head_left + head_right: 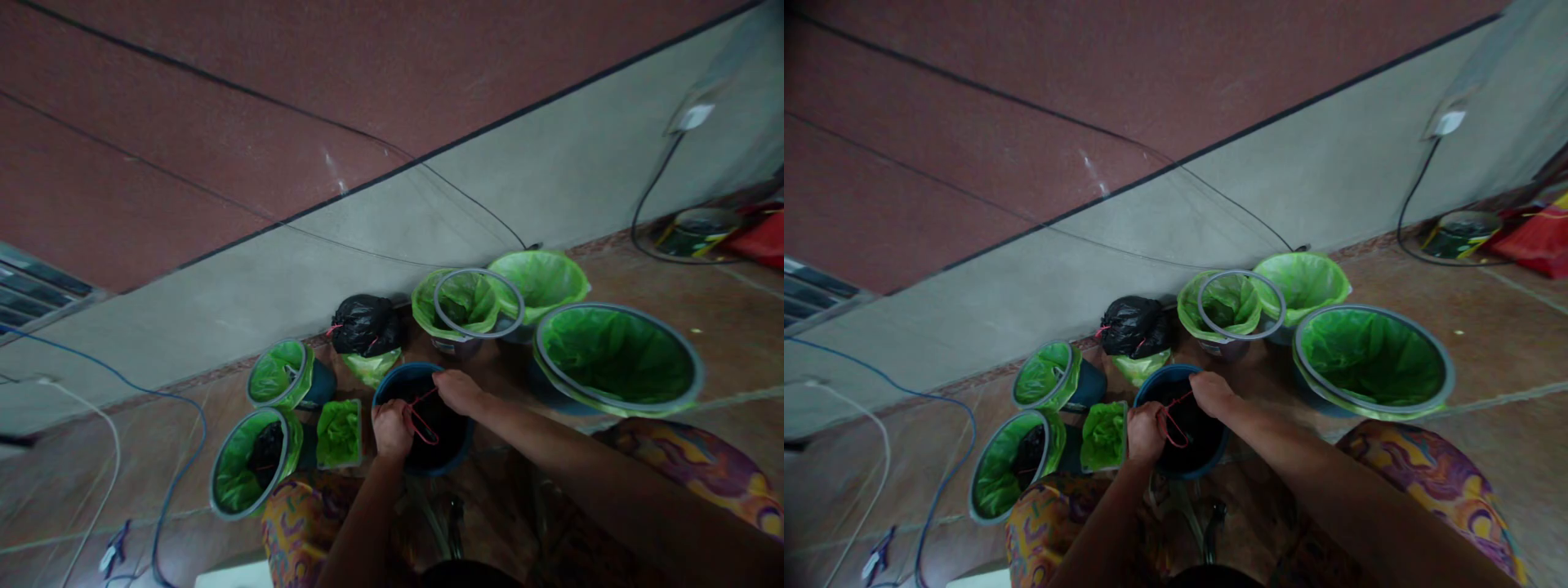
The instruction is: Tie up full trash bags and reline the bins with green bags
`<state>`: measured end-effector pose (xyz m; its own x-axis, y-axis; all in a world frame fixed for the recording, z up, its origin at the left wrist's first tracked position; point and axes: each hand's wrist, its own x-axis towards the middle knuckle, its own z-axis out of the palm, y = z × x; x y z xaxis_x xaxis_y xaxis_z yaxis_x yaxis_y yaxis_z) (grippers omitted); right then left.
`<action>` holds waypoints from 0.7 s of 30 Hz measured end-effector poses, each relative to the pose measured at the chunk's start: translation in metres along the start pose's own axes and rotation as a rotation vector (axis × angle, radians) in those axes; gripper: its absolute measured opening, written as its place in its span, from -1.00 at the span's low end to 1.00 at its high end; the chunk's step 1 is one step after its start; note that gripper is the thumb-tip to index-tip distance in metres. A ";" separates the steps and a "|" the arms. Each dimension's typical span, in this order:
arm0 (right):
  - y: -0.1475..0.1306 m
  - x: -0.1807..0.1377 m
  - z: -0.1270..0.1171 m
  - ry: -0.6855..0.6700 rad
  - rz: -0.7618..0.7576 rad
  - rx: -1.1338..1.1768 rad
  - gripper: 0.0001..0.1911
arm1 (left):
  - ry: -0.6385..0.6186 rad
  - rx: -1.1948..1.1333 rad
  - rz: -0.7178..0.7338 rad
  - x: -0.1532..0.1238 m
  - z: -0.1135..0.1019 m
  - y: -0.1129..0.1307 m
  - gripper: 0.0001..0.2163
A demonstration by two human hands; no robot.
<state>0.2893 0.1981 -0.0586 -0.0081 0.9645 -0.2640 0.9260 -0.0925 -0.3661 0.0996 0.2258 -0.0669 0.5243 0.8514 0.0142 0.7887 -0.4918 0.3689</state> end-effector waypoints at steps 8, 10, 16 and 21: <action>-0.006 0.006 -0.011 0.008 -0.020 0.145 -0.76 | -0.060 -1.083 -0.523 0.017 0.012 0.000 -0.85; -0.009 0.007 -0.015 -0.002 -0.035 0.177 -0.76 | -0.107 -1.269 -0.575 0.020 0.013 0.004 -0.77; -0.021 0.004 -0.021 0.009 -0.137 0.254 -0.74 | -0.147 -1.258 -0.393 0.020 0.012 0.008 -0.79; -0.029 0.008 -0.025 0.069 -0.139 0.446 -0.77 | -0.258 -0.940 -0.214 0.020 0.014 0.008 -0.80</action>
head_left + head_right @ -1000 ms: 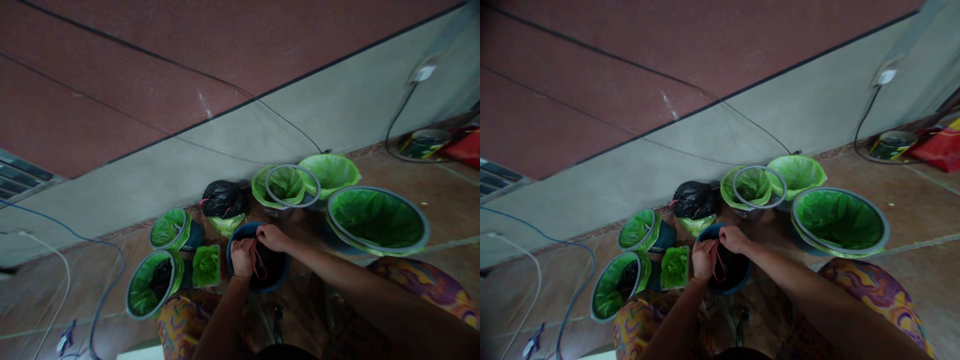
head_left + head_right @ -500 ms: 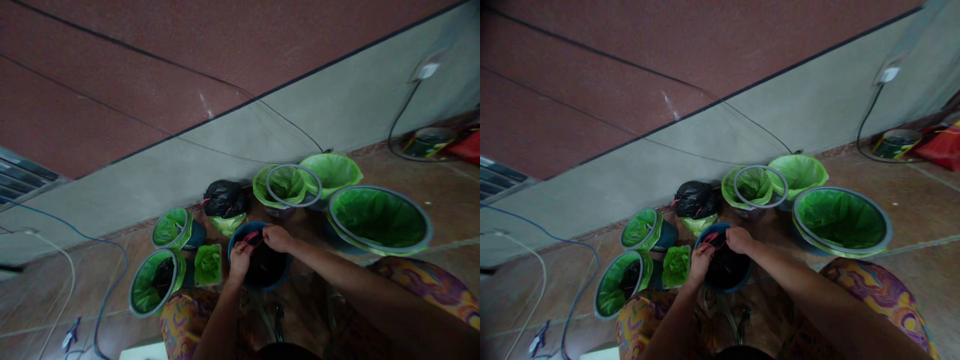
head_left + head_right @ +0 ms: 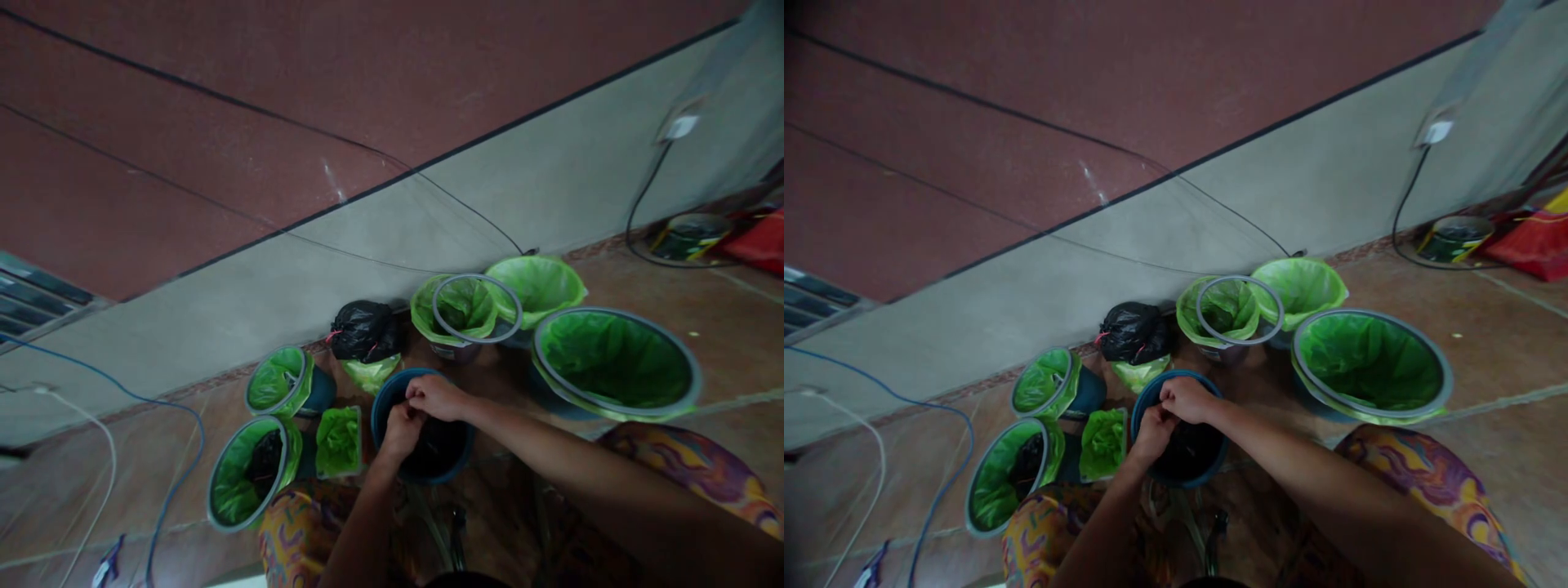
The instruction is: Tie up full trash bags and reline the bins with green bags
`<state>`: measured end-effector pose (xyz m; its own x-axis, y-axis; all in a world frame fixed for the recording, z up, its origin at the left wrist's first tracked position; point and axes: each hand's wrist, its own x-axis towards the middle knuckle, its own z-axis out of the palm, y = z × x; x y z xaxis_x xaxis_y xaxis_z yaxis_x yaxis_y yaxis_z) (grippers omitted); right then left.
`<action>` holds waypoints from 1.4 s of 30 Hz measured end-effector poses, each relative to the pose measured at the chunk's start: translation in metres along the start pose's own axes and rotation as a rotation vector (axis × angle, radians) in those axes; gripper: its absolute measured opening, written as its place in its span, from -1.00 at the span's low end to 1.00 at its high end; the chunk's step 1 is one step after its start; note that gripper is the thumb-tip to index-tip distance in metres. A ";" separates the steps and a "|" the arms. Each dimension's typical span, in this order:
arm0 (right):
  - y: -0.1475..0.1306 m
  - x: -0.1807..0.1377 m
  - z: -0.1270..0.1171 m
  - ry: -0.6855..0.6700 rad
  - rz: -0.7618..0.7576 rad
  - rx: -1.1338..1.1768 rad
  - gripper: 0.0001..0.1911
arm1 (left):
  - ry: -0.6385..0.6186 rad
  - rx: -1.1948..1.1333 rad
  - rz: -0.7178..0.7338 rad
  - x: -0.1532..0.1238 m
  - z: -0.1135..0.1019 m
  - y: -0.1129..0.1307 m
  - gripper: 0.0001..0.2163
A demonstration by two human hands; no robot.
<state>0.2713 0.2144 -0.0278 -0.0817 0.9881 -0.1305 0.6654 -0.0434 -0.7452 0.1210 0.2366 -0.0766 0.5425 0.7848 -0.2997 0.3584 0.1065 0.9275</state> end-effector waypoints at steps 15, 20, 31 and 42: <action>0.020 -0.006 0.008 -0.157 0.050 -0.209 -0.70 | 0.188 -0.284 -0.143 0.000 -0.004 -0.012 -0.70; 0.013 -0.009 0.002 -0.247 0.029 -0.241 -0.76 | 0.233 -0.341 -0.164 -0.001 -0.006 -0.006 -0.80; 0.020 -0.003 0.005 -0.133 0.159 -0.210 -0.66 | 0.250 0.356 0.164 -0.002 -0.005 0.008 -0.82; 0.020 -0.001 0.018 -0.200 0.213 0.242 -0.74 | 0.420 0.320 0.193 -0.009 0.005 -0.007 -0.89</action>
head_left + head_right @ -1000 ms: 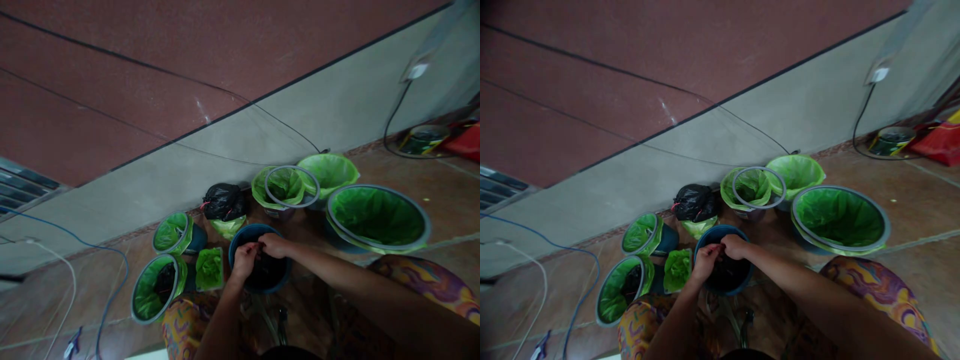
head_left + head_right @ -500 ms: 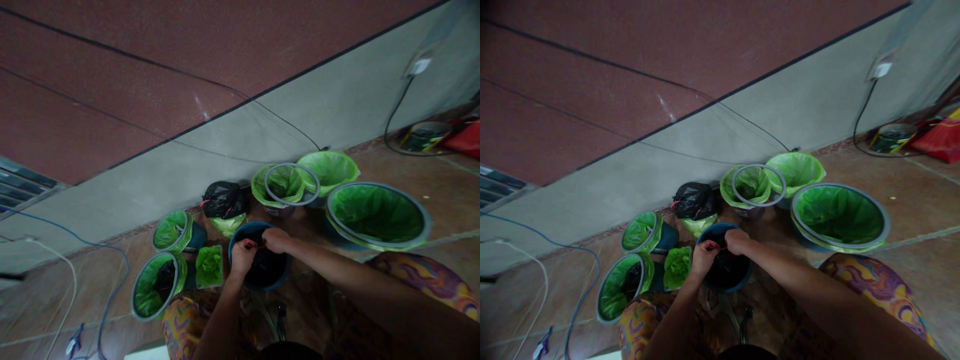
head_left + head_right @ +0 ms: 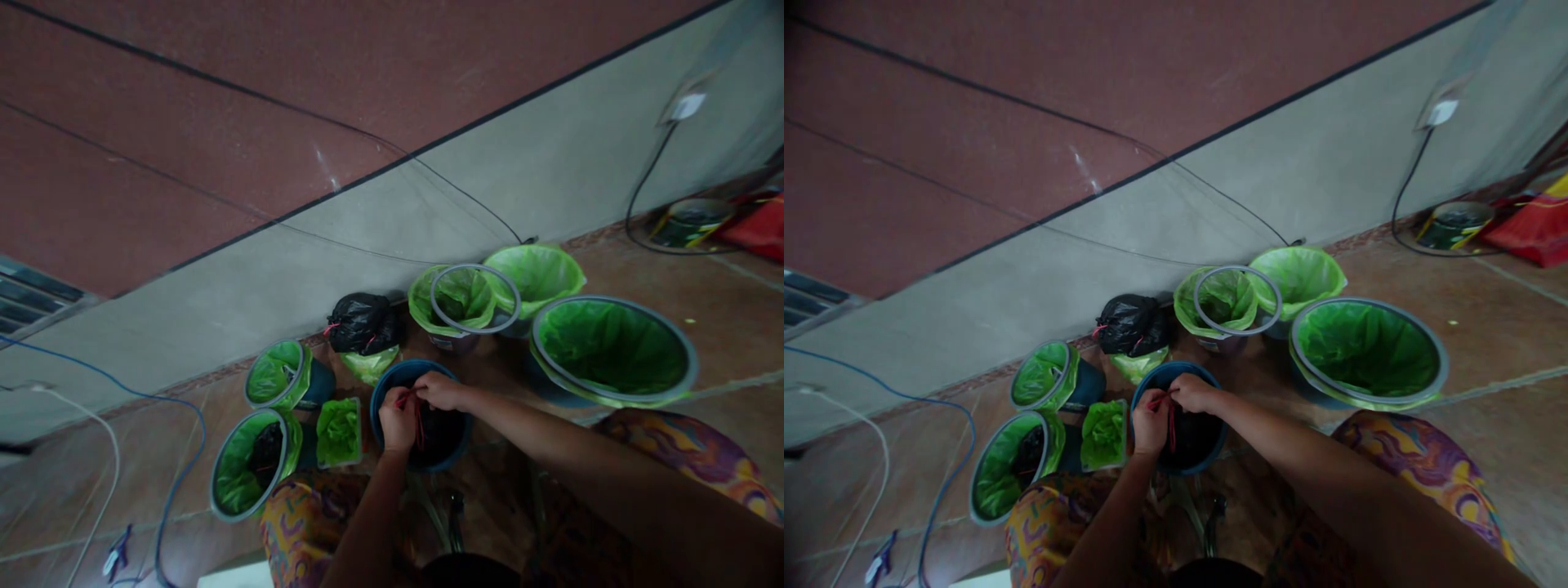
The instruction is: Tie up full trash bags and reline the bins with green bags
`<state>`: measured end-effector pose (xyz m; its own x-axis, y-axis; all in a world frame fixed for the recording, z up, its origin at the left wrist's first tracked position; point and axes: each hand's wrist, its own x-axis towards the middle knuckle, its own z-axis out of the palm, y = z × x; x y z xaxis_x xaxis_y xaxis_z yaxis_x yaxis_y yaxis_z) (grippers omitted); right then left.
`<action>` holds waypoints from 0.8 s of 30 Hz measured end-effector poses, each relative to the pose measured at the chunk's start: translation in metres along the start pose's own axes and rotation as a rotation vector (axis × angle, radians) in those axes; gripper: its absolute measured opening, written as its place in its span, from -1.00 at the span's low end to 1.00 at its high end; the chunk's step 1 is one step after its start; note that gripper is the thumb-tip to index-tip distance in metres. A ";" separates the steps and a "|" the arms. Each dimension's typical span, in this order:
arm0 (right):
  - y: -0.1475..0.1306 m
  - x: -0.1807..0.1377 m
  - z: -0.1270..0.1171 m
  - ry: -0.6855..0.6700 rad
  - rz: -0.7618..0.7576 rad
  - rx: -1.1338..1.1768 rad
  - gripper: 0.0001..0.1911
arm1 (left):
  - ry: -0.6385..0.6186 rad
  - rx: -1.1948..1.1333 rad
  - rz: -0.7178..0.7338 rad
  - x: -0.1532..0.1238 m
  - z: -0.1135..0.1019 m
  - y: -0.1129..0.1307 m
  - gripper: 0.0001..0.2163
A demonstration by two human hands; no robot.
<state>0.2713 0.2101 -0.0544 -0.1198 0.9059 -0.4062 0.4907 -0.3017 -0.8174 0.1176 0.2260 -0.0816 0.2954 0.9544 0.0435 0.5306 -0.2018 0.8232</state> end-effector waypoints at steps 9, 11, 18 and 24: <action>0.002 -0.004 -0.004 0.101 0.019 -0.374 -0.78 | -0.109 0.043 -0.084 -0.001 -0.002 -0.006 -0.82; 0.006 -0.008 -0.004 0.148 0.032 -0.554 -0.76 | -0.106 0.198 -0.103 -0.005 -0.005 -0.013 -0.81; 0.020 -0.012 -0.005 0.101 0.082 -0.613 -0.72 | -0.143 0.286 -0.156 -0.012 -0.017 -0.037 -0.81; 0.017 -0.013 0.005 0.092 0.051 -0.580 -0.35 | -0.107 0.285 -0.136 -0.020 -0.013 -0.037 -0.31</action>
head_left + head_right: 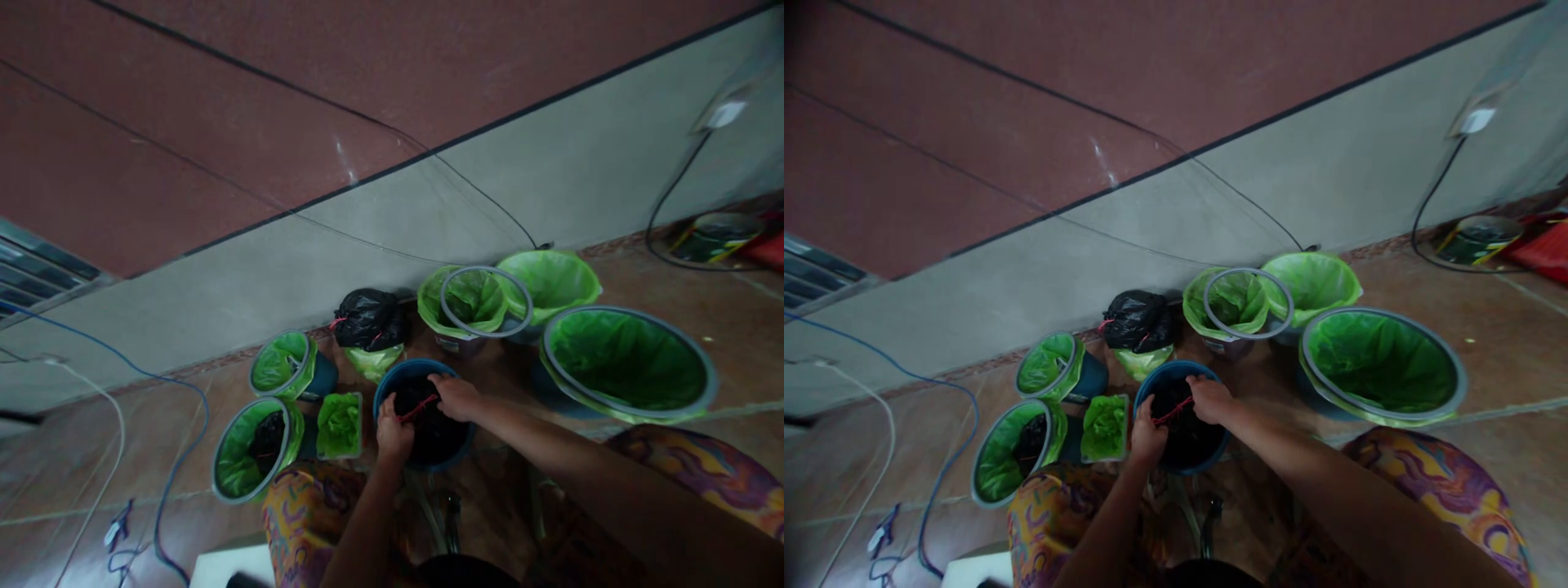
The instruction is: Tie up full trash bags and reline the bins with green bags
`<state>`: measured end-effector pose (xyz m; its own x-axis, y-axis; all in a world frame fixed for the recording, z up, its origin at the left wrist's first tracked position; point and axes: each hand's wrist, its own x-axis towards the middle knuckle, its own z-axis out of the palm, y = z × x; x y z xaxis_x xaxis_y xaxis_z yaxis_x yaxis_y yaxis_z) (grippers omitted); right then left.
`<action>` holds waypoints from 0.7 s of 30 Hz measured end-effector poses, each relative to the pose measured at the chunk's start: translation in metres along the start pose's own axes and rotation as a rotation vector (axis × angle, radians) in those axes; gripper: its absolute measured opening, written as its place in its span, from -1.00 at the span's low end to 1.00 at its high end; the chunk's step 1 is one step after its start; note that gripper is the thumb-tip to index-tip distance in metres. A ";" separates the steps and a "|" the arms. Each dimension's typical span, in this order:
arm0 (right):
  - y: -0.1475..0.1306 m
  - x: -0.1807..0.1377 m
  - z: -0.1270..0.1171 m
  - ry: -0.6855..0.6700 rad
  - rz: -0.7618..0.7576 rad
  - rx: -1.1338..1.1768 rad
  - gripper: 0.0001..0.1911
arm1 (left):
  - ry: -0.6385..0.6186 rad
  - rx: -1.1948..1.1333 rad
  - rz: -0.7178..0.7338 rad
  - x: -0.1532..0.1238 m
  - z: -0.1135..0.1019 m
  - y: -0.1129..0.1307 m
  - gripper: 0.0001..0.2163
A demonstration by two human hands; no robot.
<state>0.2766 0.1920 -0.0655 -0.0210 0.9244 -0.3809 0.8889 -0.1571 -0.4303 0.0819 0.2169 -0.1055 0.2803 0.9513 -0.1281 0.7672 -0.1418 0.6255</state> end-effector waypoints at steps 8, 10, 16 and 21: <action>-0.018 -0.009 0.050 -0.145 -0.128 -0.103 -0.31 | -0.346 -0.044 -0.132 -0.010 0.036 0.011 -0.52; -0.013 -0.008 0.057 -0.170 -0.128 -0.134 -0.39 | -0.381 0.024 -0.129 -0.007 0.034 0.012 -0.71; -0.004 0.003 0.048 -0.040 -0.144 -0.090 -0.58 | -0.247 -0.110 -0.096 0.002 0.017 0.024 -0.76; -0.015 0.007 0.007 0.108 -0.183 0.132 -0.66 | -0.040 -0.342 -0.048 0.011 -0.011 0.050 -0.79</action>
<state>0.2596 0.1988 -0.0674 -0.1209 0.9722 -0.2003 0.8073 -0.0211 -0.5898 0.1170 0.2237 -0.0675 0.2765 0.9422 -0.1892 0.5444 0.0087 0.8388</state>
